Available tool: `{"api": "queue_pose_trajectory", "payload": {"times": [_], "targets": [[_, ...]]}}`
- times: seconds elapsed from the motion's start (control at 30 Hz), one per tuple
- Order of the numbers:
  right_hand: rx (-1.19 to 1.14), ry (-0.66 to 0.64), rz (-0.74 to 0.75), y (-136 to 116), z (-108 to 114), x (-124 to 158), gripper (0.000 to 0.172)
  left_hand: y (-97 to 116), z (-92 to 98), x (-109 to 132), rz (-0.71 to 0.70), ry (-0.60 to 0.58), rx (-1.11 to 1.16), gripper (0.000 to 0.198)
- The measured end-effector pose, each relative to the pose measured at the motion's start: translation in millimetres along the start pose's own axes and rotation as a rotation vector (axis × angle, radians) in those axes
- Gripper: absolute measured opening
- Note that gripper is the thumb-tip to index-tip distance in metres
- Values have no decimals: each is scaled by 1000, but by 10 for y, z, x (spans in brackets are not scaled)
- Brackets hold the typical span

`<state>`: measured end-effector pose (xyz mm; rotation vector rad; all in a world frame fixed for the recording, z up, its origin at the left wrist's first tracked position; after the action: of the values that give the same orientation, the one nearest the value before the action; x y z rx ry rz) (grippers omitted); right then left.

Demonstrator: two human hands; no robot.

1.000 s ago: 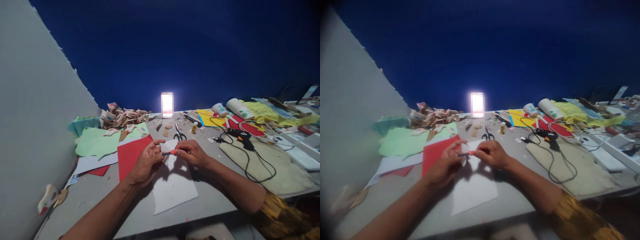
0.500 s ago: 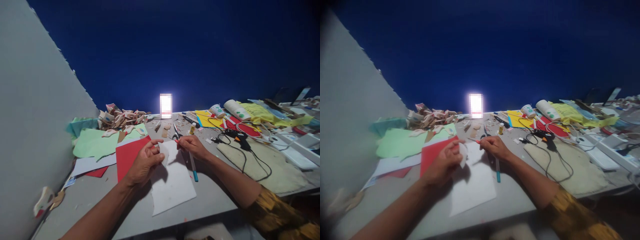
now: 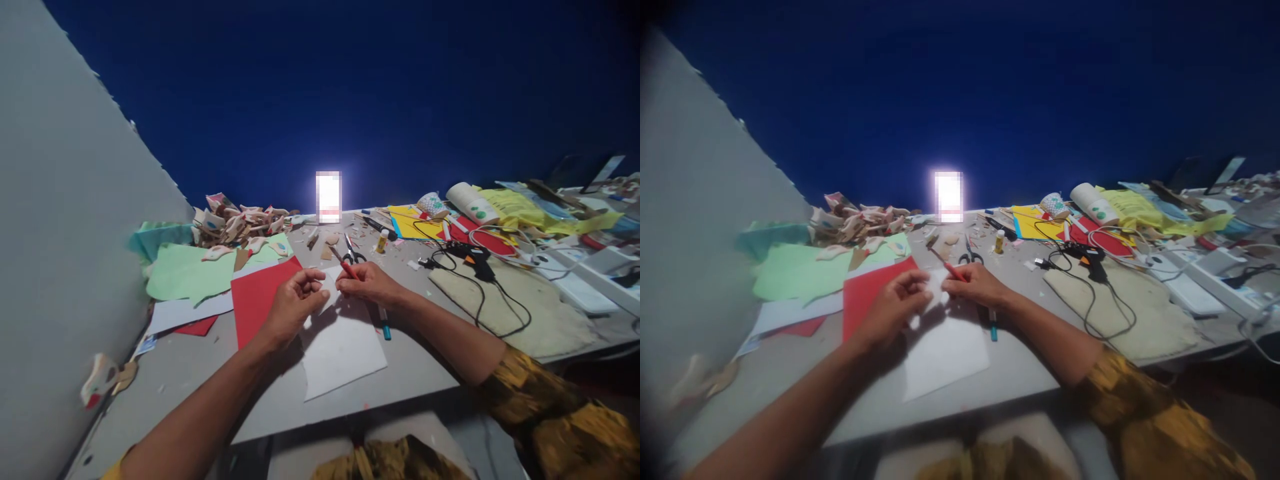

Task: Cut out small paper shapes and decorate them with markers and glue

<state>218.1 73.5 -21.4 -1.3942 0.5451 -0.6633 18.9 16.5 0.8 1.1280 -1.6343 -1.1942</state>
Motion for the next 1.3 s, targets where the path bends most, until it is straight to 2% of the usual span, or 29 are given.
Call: {"api": "queue_pose_trajectory", "payload": {"times": [0.1,0.23,0.4,0.5,0.63,0.77,1.3], "targets": [[75,-6,27,-32,-26,3,27,-40,0,0,22,-34,73,35],[92,32,33,-65,-23,-2,27,-70,9,2,73,-46,143,32],[154,86,84,-64,-17,1,44,-47,54,-40,116,-101,162,30],[302,144,178,-70,-10,25,56,7,75,-67,117,-160,241,29],[578,164,290,-73,-34,56,50,55,88,-75,78,-173,365,29],[708,183,337,-64,-66,61,47,48,82,-65,71,-181,398,32],[734,246,308,-65,-55,51,46,60,36,-39,120,-196,492,24]]}}
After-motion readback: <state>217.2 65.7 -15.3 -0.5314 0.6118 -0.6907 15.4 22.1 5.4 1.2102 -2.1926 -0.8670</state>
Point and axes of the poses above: each hand's wrist, its own x-axis away from the middle knuckle, its own z-axis out of the back of the hand, y = z × x, the point moved 1 cm from there along -x, towards the middle knuckle, and after that the axes turned 12 degrees about -y, right-handed, at the moved point
